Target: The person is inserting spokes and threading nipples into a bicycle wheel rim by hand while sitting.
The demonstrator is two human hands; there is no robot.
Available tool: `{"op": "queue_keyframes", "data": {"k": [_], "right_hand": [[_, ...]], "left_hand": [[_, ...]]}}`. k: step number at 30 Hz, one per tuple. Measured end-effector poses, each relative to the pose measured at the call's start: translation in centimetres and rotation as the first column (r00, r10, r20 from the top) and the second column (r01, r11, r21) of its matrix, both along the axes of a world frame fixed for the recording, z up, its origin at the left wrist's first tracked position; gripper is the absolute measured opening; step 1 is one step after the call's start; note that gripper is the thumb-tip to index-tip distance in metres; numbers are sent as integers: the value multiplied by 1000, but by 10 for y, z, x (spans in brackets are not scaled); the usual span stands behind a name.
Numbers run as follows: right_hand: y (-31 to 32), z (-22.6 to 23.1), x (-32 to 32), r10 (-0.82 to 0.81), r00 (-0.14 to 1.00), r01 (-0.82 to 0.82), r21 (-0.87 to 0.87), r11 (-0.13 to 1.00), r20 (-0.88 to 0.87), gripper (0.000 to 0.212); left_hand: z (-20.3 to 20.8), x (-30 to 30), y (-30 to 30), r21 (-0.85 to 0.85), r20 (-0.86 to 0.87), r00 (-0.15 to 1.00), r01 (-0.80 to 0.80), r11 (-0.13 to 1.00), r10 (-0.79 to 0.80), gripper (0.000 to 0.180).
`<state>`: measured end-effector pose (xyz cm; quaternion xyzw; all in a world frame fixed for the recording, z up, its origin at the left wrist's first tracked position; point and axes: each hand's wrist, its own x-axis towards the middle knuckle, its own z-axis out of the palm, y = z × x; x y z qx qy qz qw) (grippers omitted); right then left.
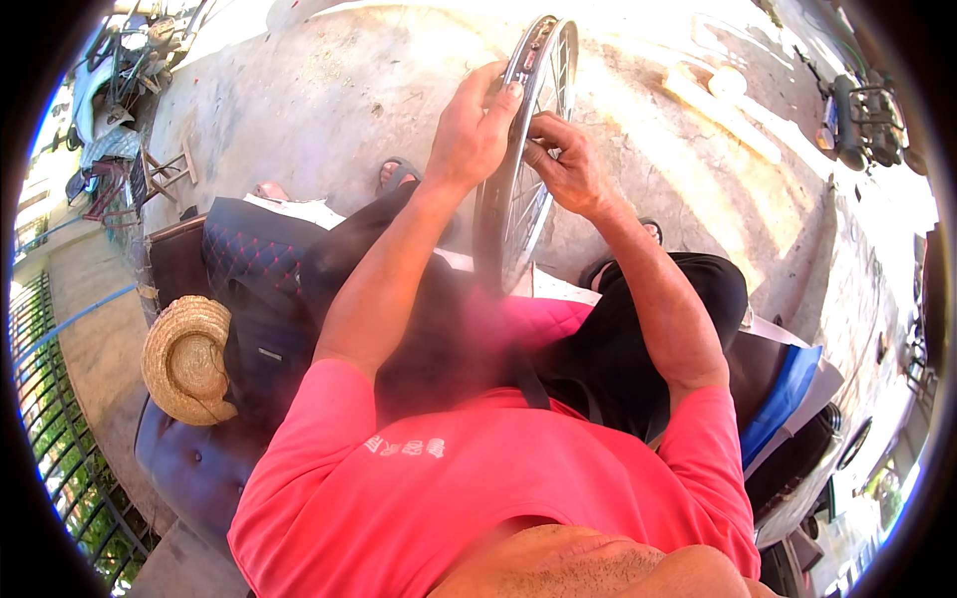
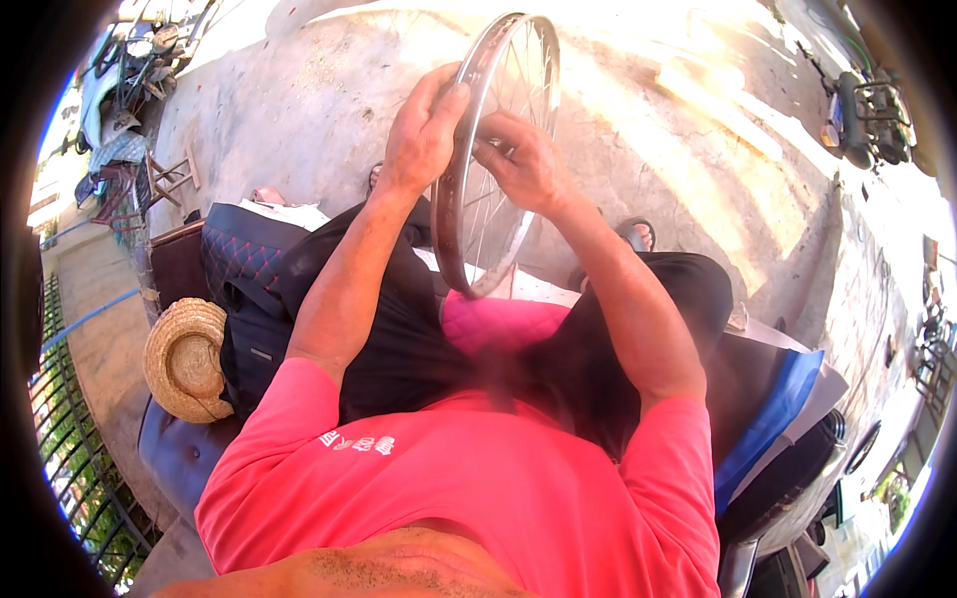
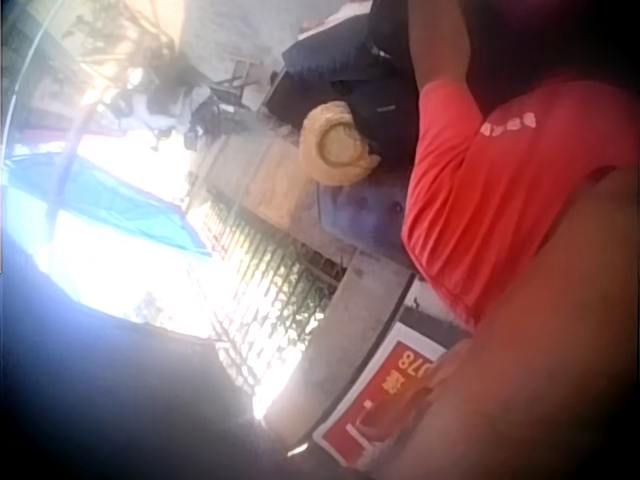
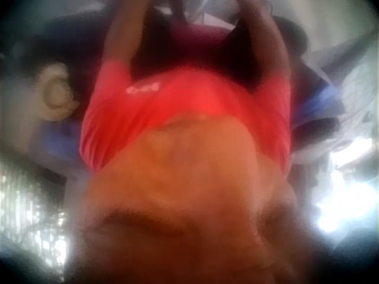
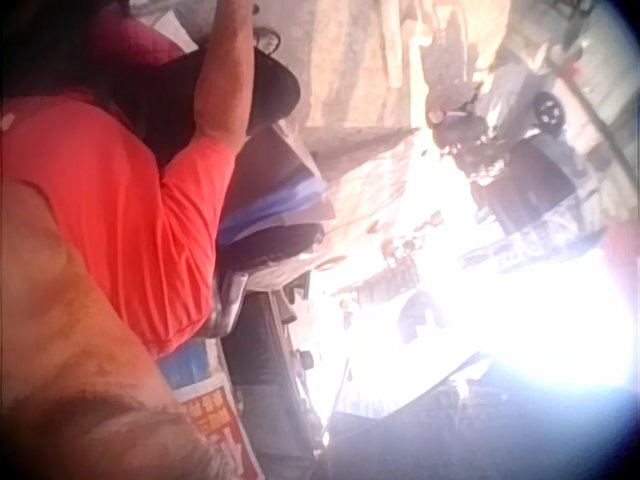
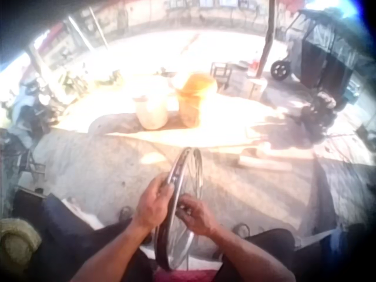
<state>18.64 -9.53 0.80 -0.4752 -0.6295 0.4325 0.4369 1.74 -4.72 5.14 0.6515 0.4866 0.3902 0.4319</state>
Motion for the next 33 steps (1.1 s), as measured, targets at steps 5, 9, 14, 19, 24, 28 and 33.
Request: {"op": "queue_keyframes", "data": {"k": [5,9,14,19,24,28,33], "right_hand": [[-4,3,-3,-29,998,24,-80,997,-60,20],[-2,2,-1,-6,1000,6,-70,998,-6,20],[-1,6,0,20,1000,-20,-11,1000,9,21],[-4,9,-3,-17,1000,16,-101,995,-13,19],[-2,2,0,-1,1000,2,-33,999,7,22],[-1,5,0,18,999,-17,-18,1000,36,24],[-3,2,-3,-27,999,23,-82,996,-43,22]], "left_hand": [[-5,0,0,-11,-11,1000,-5,1000,5,50],[2,1,-2,-64,6,1000,-4,998,4,45],[2,0,-2,-56,19,1000,-1,998,2,45],[-1,1,-2,-13,14,1000,2,1000,-2,47],[-4,1,0,-2,15,1000,8,1000,-8,48],[-2,0,0,22,0,1000,4,1000,-4,49],[-2,1,0,-3,8,1000,8,1000,-8,49]]}}
